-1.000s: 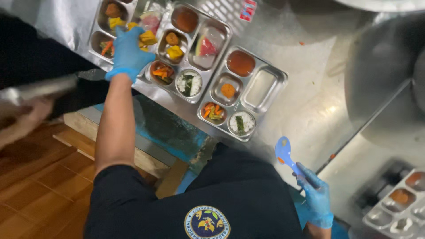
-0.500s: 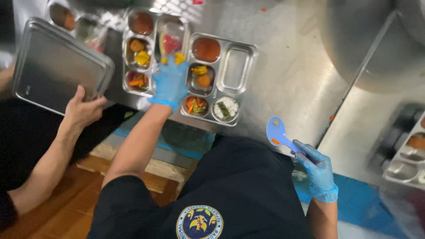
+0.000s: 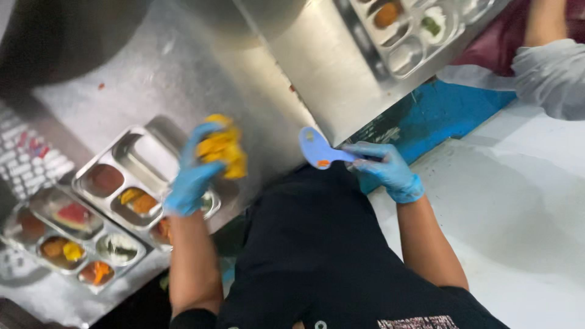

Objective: The person scoops vegetable stir-fry and fried tofu from large basins with a blue serving spoon into compartmentalized stainless steel trays, and places pieces of food and wrapped watermelon into tray compartments, filling trays one after another on the counter.

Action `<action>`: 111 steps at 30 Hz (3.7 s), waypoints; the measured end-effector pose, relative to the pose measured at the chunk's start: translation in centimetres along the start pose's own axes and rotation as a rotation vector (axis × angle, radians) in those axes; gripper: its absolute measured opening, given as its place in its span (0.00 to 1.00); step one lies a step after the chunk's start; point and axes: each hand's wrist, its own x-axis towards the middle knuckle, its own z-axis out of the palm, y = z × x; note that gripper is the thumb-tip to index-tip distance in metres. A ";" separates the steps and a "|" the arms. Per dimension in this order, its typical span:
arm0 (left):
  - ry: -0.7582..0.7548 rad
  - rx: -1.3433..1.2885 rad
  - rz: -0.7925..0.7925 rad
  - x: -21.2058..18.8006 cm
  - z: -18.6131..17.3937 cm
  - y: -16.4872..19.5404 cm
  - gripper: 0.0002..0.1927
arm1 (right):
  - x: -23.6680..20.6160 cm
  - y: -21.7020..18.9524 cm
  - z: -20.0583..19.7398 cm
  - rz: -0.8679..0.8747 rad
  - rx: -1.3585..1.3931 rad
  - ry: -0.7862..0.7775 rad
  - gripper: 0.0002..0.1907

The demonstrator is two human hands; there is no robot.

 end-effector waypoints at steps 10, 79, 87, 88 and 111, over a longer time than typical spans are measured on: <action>-0.457 -0.019 -0.270 27.3 23.7 -3.6 0.29 | -6.4 6.4 -11.7 -0.027 0.308 0.396 0.23; -0.329 -0.035 0.145 65.1 58.9 -11.2 0.10 | -7.1 13.6 -24.5 0.281 0.666 0.648 0.25; -0.376 0.770 0.362 61.3 49.2 -5.0 0.12 | -6.7 14.0 -24.6 0.241 0.714 0.613 0.26; -0.441 0.954 0.450 60.8 48.9 -5.2 0.13 | -6.5 14.0 -24.7 0.234 0.695 0.594 0.25; -0.293 1.081 0.611 59.2 49.5 -6.1 0.18 | -6.2 17.4 -24.5 0.198 0.716 0.637 0.27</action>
